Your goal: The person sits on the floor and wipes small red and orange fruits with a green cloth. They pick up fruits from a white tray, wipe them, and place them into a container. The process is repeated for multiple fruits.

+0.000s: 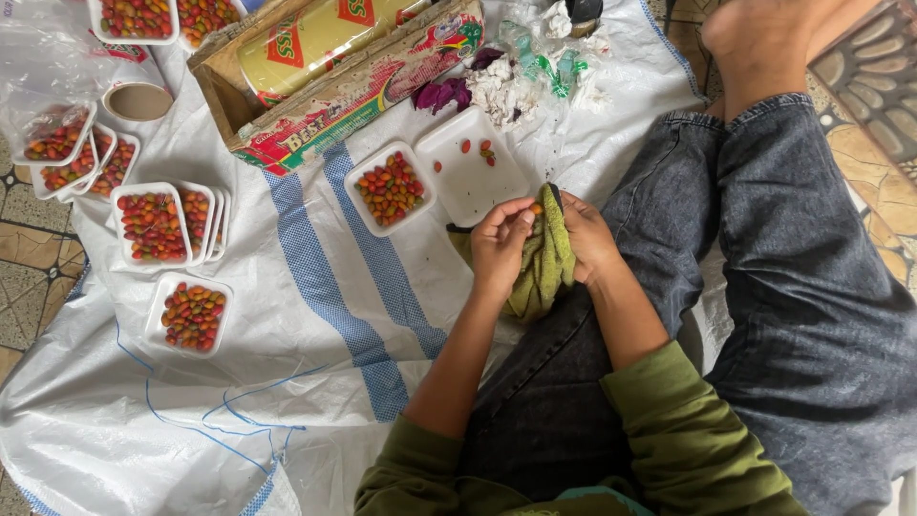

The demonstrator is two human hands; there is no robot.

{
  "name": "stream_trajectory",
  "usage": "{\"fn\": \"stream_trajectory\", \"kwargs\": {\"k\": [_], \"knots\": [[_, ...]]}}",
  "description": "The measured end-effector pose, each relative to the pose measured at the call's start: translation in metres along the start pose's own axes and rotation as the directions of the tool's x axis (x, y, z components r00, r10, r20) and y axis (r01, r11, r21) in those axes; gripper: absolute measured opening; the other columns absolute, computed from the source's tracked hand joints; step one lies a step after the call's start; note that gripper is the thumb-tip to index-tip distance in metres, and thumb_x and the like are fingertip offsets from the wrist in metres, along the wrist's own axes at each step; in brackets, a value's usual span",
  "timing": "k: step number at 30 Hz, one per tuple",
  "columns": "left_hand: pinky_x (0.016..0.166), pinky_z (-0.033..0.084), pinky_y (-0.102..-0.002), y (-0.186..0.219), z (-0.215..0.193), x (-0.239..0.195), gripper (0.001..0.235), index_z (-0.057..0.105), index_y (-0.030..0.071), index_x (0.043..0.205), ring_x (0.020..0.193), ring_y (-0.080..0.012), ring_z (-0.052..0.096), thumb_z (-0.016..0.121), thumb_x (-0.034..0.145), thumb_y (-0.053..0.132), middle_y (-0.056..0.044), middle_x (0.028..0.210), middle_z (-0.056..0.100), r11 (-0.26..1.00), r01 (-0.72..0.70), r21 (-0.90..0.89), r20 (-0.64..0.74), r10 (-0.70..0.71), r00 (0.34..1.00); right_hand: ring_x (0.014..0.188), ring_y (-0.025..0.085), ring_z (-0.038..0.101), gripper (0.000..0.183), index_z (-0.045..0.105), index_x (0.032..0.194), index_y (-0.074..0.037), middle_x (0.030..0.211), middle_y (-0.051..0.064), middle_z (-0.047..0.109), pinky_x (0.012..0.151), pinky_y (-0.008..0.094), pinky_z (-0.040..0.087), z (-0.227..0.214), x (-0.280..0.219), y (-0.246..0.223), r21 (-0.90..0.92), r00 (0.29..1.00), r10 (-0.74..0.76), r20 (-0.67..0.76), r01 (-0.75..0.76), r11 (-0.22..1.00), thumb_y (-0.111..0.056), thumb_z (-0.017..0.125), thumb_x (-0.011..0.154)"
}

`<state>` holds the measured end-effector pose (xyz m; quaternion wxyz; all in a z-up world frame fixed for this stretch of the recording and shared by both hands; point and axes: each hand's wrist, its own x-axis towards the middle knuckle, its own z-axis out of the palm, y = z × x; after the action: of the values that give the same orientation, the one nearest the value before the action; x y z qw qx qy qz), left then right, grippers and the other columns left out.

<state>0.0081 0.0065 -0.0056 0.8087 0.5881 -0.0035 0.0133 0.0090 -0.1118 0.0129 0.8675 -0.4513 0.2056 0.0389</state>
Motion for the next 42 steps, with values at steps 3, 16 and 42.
{"fn": "stream_trajectory", "kwargs": {"k": [3, 16, 42], "knots": [[0.071, 0.056, -0.023, 0.012, 0.006, -0.002, 0.020, 0.075, 0.005, 0.117, 0.078, -0.0053, 0.061, 0.071, 0.097, 0.006, -0.008, 0.092, 0.070, 0.995, -0.080, 0.059, -0.018, 0.081, 0.997, 0.067, 0.013, 0.072, 0.027, 0.074, 0.097, -0.004, 0.078, 0.006, 0.073, 0.063, 0.026, 0.060, -0.001, -0.001, 0.000, -0.064, 0.999, -0.008, 0.037, 0.010, 0.998, -0.030, 0.068, 0.102], [0.066, 0.053, -0.027, 0.026, 0.012, -0.007, 0.018, 0.075, 0.010, 0.106, 0.073, -0.0149, 0.064, 0.079, 0.088, 0.005, -0.006, 0.088, 0.068, 0.886, -0.242, 0.396, -0.025, 0.274, 0.961, 0.060, 0.009, 0.065, 0.022, 0.068, 0.088, -0.006, 0.070, 0.003, 0.068, 0.057, 0.021, 0.056, -0.005, 0.001, 0.000, -0.130, 0.999, -0.042, 0.024, 0.045, 0.990, -0.023, 0.068, 0.103], [0.070, 0.058, -0.031, -0.011, 0.017, -0.008, 0.023, 0.071, 0.009, 0.108, 0.078, -0.0253, 0.069, 0.073, 0.086, 0.002, -0.011, 0.089, 0.068, 0.875, -0.254, 0.412, -0.089, 0.316, 0.945, 0.062, 0.015, 0.051, 0.022, 0.069, 0.095, -0.013, 0.069, 0.005, 0.054, 0.055, 0.030, 0.045, -0.048, 0.038, 0.037, -0.557, 0.970, -0.234, -0.063, 0.160, 0.815, -0.023, 0.059, 0.112]]}}
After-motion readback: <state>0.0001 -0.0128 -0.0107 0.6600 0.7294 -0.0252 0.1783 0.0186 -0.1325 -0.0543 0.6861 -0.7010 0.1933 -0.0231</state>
